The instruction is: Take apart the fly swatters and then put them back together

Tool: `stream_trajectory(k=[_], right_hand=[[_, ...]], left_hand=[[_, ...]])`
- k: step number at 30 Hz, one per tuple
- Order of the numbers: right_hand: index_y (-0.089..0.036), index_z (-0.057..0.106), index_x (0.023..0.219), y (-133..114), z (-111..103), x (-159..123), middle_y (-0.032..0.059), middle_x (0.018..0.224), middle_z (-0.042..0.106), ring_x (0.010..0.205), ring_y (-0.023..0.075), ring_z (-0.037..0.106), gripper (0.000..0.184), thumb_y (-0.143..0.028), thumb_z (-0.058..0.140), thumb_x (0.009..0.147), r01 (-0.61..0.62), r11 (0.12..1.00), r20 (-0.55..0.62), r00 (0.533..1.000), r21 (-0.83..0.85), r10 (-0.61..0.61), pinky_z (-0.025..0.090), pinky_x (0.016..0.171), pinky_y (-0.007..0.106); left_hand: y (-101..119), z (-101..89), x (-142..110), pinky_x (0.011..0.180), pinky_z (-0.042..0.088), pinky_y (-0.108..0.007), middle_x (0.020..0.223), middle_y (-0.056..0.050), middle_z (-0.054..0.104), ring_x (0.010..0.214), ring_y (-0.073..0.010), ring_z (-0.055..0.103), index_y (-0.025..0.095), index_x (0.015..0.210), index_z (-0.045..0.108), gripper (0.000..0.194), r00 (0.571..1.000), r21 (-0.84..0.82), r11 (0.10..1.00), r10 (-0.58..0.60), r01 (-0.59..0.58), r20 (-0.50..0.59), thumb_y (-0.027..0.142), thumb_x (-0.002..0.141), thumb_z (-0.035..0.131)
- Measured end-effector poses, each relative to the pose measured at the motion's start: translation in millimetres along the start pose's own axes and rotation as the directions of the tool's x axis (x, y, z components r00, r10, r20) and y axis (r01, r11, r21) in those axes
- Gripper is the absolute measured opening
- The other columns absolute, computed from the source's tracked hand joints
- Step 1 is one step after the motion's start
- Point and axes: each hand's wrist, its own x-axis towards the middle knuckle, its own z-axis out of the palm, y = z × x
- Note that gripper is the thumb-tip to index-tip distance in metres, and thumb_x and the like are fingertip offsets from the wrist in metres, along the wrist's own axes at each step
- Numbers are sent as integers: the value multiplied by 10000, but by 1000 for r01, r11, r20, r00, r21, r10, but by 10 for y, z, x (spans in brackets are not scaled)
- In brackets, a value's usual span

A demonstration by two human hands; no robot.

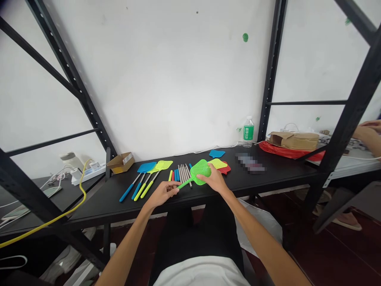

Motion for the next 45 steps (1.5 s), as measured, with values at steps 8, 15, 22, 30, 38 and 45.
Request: stream_trajectory(k=[8, 15, 22, 30, 38, 45], right_hand=[[-215, 500, 1396, -8, 5, -1, 130, 1258, 645, 1240, 385, 542, 811, -596, 752, 726, -17, 1000, 16, 1000, -10, 17, 439, 1013, 486], [-236, 553, 1374, -2, 34, -2, 104, 1334, 618, 1258, 339, 550, 683, -555, 712, 792, 86, 973, 60, 993, 212, -101, 450, 1041, 473], [-234, 565, 1368, -14, -13, 34, 78, 1008, 679, 706, 193, 639, 646, -604, 615, 841, -110, 862, 90, 993, 494, 75, 480, 459, 255], [-211, 637, 1136, 11, -28, 36, 61, 922, 677, 603, 132, 604, 494, -626, 549, 884, -146, 770, 43, 987, 621, 153, 434, 457, 210], [-191, 653, 1106, 18, -18, 42, 44, 850, 650, 579, 118, 585, 509, -636, 551, 882, -157, 774, 66, 987, 613, 148, 416, 457, 202], [-190, 655, 1089, 24, -8, 45, 40, 816, 651, 559, 115, 571, 526, -655, 561, 863, -158, 774, 70, 987, 613, 146, 405, 454, 202]], left_hand=[[1, 5, 1, 585, 383, -264, 704, -21, 585, 589, -130, 470, 109, 1133, 706, 459, 1000, -6, 1000, -2, 2, -2, 474, 863, 633], [14, 25, -6, 573, 359, -257, 642, 11, 515, 576, -127, 444, 118, 1146, 690, 479, 1000, 21, 1000, -5, 5, -15, 510, 889, 594], [-44, 7, 35, 558, 365, -249, 627, 21, 524, 564, -117, 457, 117, 1081, 647, 448, 999, -107, 994, -17, 12, -50, 521, 913, 551], [-168, -25, 77, 523, 293, -220, 693, 64, 529, 496, -61, 392, 218, 994, 402, 340, 993, -422, 906, -24, -27, -117, 426, 876, 642], [-151, -97, 61, 490, 276, -216, 626, 88, 434, 442, -49, 280, 220, 966, 419, 267, 948, -688, 723, -174, -61, -267, 354, 857, 623], [-133, -123, 33, 525, 345, -234, 658, 48, 481, 472, -76, 362, 215, 845, 400, 116, 941, -755, 635, -128, -165, -313, 217, 816, 512]])
